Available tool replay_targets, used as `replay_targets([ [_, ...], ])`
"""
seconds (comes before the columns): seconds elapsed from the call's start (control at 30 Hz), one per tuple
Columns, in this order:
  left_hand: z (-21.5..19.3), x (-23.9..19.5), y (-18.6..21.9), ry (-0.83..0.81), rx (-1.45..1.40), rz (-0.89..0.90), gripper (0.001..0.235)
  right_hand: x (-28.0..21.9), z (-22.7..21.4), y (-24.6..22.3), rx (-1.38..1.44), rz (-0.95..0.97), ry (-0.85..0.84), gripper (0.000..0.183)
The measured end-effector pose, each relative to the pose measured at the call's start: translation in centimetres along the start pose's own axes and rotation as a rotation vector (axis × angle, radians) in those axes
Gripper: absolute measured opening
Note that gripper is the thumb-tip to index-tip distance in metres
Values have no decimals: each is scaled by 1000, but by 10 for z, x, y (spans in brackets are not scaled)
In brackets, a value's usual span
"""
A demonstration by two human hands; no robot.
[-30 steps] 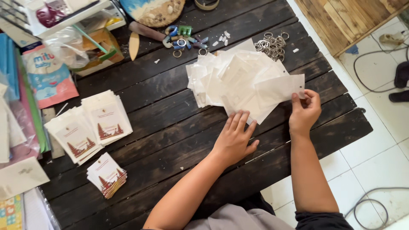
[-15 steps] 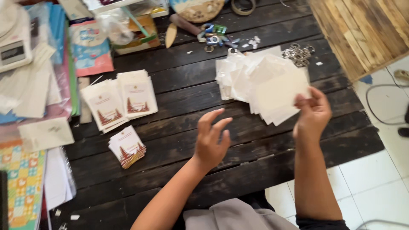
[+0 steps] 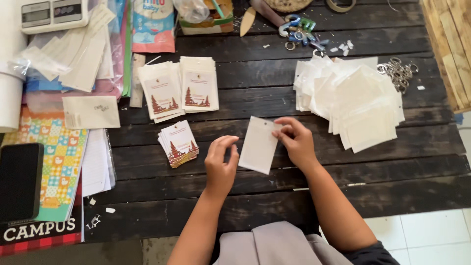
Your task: The person picks up small printed cards from a stack and inserts them one by one into small clear plastic sleeves by hand.
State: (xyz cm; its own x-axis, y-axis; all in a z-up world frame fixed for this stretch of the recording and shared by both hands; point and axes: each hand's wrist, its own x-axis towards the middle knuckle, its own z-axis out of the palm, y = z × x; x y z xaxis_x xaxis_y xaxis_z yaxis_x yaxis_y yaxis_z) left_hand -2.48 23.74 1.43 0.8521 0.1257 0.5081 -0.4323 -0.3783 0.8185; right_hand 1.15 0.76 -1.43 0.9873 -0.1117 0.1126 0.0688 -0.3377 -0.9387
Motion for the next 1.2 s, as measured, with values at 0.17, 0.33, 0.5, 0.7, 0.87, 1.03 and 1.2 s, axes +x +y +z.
replay_targets([
  [0.17,7,0,-5,-69,91,81,26,-3,7,5,-217,-169,-22,29],
  [0.33,5,-3,-3,-211,207,79,28,-2,13,-11,-369,-339,-76,27],
  [0.5,6,-11,-14,-294,336,110,32,-3,13,-9,-436,-411,-65,31],
  [0.7,6,-10,-12,-302,328,94,32,-2,14,0,-457,-444,-59,35],
  [0.87,4,-8,-7,-238,231,37,33,0,13,-2,-302,-374,-31,29],
  [1.03,-27,9,21,-146,135,6,30,0,12,-16,-208,-346,5,21],
  [1.2,-90,42,30,34,183,-2,26,1,16,-40,-81,-122,-32,16],
])
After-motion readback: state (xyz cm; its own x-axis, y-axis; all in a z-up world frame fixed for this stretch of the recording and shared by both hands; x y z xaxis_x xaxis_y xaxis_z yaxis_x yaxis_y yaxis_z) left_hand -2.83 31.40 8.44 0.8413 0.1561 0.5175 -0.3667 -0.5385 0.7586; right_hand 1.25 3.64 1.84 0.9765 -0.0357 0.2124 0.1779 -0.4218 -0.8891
